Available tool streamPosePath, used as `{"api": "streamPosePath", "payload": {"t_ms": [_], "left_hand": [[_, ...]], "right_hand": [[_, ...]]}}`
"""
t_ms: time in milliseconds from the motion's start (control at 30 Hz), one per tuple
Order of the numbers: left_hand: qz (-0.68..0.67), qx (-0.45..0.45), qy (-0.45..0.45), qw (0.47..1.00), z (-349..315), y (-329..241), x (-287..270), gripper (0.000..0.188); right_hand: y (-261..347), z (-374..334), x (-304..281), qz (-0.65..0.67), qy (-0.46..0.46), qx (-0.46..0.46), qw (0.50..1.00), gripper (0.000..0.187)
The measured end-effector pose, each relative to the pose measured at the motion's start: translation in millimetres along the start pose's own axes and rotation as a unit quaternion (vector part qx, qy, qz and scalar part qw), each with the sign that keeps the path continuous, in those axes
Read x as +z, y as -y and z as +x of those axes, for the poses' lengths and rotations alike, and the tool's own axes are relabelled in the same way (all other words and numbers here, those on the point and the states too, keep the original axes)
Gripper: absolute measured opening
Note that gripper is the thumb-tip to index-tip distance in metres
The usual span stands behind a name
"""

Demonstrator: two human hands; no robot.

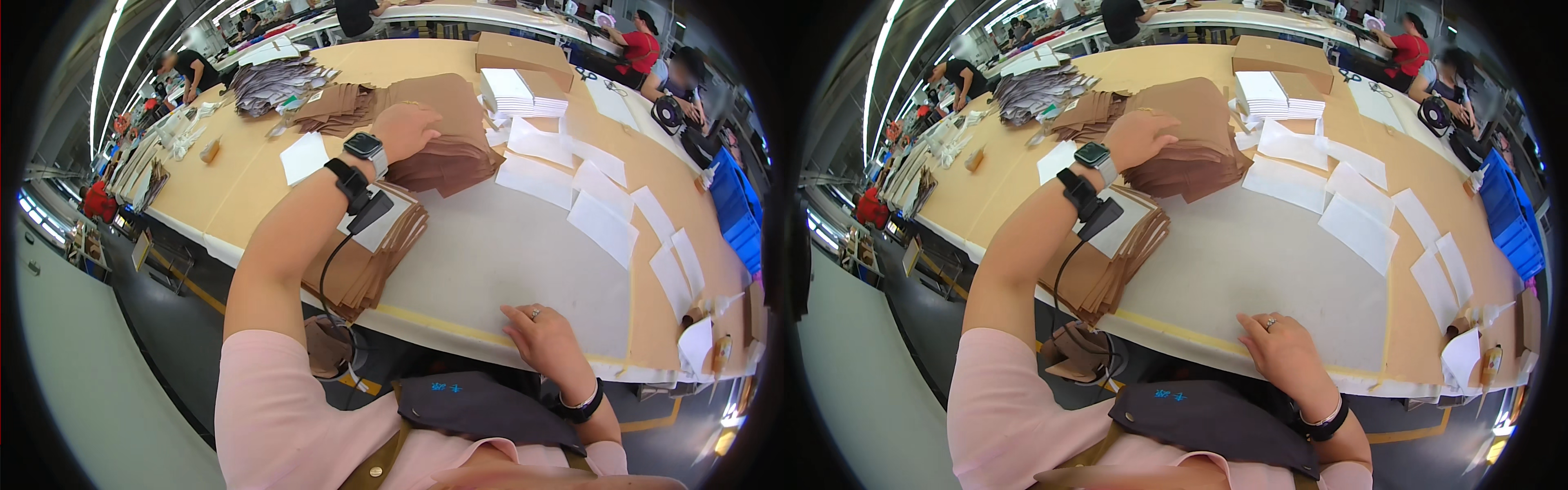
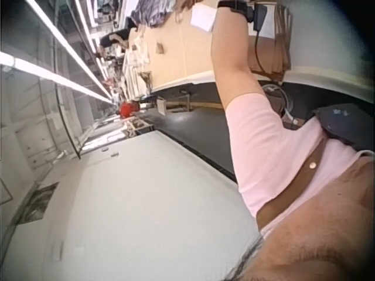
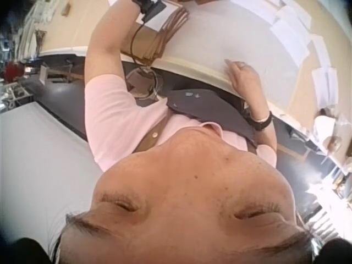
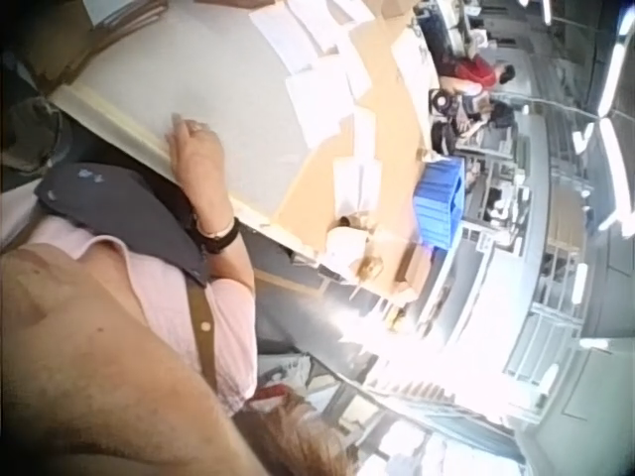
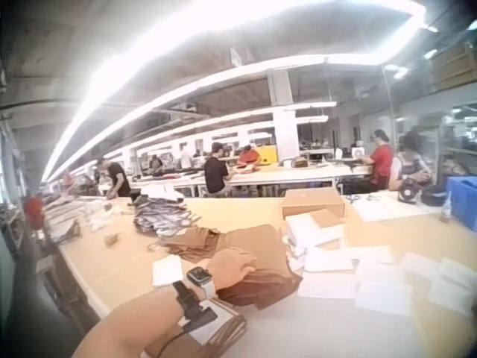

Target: Placing white protective sheets inside brown leather components of a bag.

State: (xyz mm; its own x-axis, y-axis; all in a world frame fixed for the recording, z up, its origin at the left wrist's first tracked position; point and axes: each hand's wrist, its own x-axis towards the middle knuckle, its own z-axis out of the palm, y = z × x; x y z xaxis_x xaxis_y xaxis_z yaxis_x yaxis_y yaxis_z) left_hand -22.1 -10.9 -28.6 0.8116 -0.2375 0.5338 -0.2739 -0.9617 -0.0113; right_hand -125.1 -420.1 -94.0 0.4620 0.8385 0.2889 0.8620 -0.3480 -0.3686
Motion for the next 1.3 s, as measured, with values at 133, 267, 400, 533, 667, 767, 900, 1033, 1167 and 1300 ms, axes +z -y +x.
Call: {"api": "streamPosePath", "payload": {"t_ms": [133, 267, 400, 533, 667, 767, 900, 1033, 1167, 1300], "left_hand": [[0.020, 0.011, 0.079, 0.997, 24, 3, 9, 0.026], [0.131, 0.025, 0.175, 0.975, 23, -8, 10, 0.021], [0.202, 0.031, 0.214, 0.955, 21, -4, 13, 0.019], [0.073, 0.006, 0.131, 0.989, 26, 7, 5, 0.011], [-0.098, -0.112, 0.135, 0.980, 36, 22, -3, 0.014], [-0.136, -0.148, 0.149, 0.968, 43, 34, 0, 0.020], [-0.209, -0.189, 0.130, 0.951, 38, 51, 0, 0.022], [-0.069, -0.081, -0.029, 0.994, 39, -8, 6, 0.016], [0.037, 0.054, -0.042, 0.997, -6, -114, -12, 0.011], [-0.105, 0.065, 0.034, 0.992, -70, -206, -5, 0.013]], "right_hand": [[-6, -14, -3, -0.010, -0.007, 0.037, 0.999, 0.026], [-13, -32, -5, -0.012, -0.022, 0.066, 0.998, 0.025], [-14, -33, -2, -0.005, -0.048, 0.074, 0.996, 0.025], [-14, -28, 2, -0.019, -0.038, 0.110, 0.993, 0.026], [-17, -28, 6, -0.008, -0.043, 0.115, 0.992, 0.028], [-17, -31, 6, -0.011, -0.056, 0.105, 0.993, 0.027], [-16, -33, 4, 0.003, -0.057, 0.093, 0.994, 0.028], [-23, -41, 3, 0.023, -0.059, 0.136, 0.989, 0.033], [-18, -24, 1, -0.013, -0.140, 0.113, 0.984, 0.045], [-5, -5, 1, -0.049, -0.191, 0.091, 0.976, 0.061]]}}
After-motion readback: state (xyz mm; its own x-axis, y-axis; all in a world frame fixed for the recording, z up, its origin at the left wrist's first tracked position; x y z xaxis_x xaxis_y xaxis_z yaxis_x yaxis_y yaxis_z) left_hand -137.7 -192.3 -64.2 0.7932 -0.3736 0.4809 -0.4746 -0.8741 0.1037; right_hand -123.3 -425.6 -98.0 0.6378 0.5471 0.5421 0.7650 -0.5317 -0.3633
